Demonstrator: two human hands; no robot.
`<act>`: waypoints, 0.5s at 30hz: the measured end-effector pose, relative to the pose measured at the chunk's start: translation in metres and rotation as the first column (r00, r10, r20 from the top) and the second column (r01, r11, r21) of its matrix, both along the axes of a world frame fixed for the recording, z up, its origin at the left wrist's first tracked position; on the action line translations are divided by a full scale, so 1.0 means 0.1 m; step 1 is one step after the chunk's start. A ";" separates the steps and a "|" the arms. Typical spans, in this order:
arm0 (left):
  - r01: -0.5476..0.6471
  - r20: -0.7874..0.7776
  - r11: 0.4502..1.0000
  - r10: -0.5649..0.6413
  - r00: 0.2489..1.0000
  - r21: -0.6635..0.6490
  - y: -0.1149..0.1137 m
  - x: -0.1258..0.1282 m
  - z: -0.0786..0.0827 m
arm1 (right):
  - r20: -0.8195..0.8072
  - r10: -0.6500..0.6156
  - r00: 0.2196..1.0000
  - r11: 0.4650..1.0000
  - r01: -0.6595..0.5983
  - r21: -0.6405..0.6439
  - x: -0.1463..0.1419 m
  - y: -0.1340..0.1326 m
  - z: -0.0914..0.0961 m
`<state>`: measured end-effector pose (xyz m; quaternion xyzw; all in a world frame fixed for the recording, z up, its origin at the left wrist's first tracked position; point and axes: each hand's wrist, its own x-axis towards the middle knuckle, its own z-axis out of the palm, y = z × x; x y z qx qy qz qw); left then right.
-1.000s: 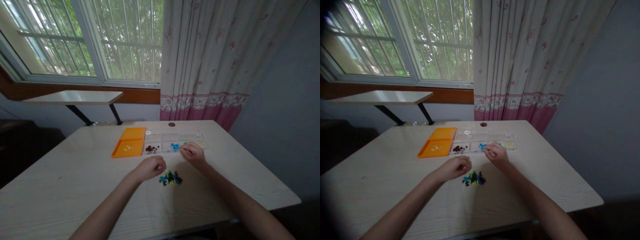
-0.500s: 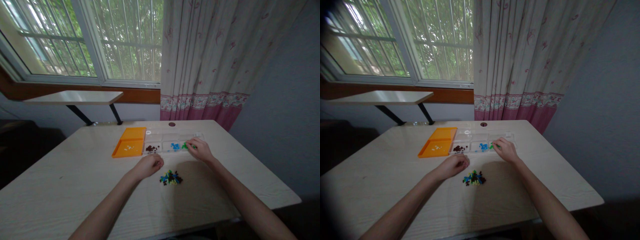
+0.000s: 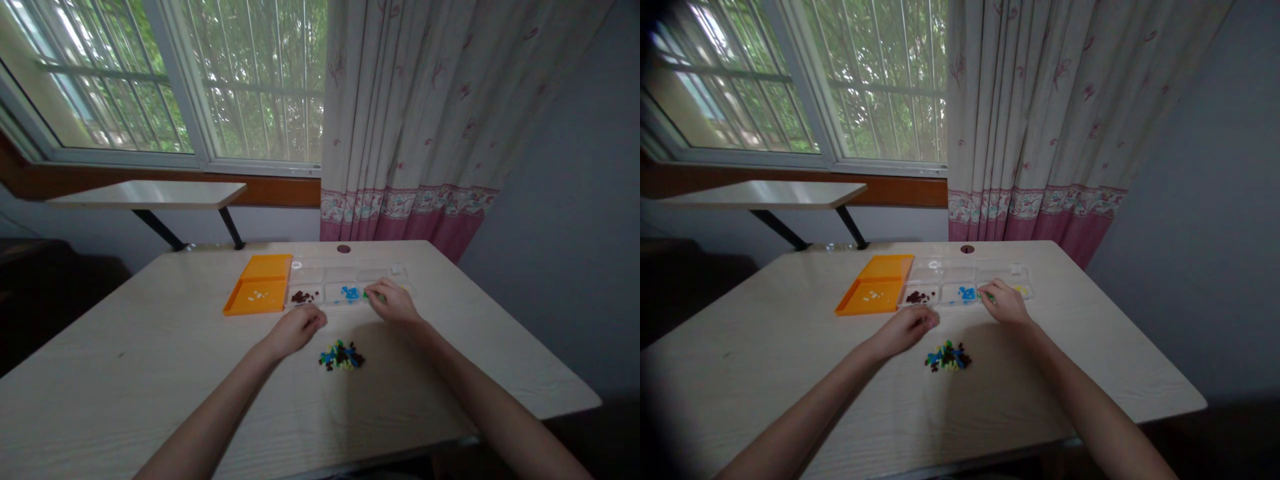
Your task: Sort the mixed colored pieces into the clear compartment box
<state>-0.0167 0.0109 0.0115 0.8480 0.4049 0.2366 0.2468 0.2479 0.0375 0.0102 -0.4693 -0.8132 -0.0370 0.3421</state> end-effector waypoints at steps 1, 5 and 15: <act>-0.013 0.043 1.000 0.014 0.999 -0.023 0.00 0.02 -0.01 | -0.007 0.038 0.999 0.999 -0.038 0.004 -0.07 -0.04 -0.02; -0.029 0.277 0.979 0.085 0.957 -0.200 -0.02 0.13 -0.02 | -0.020 0.179 0.984 0.984 -0.179 -0.010 -0.38 -0.20 -0.07; 0.072 0.565 0.903 0.201 0.800 -0.423 -0.04 0.30 0.00 | -0.132 0.295 0.946 0.955 -0.295 0.024 -0.53 -0.34 -0.05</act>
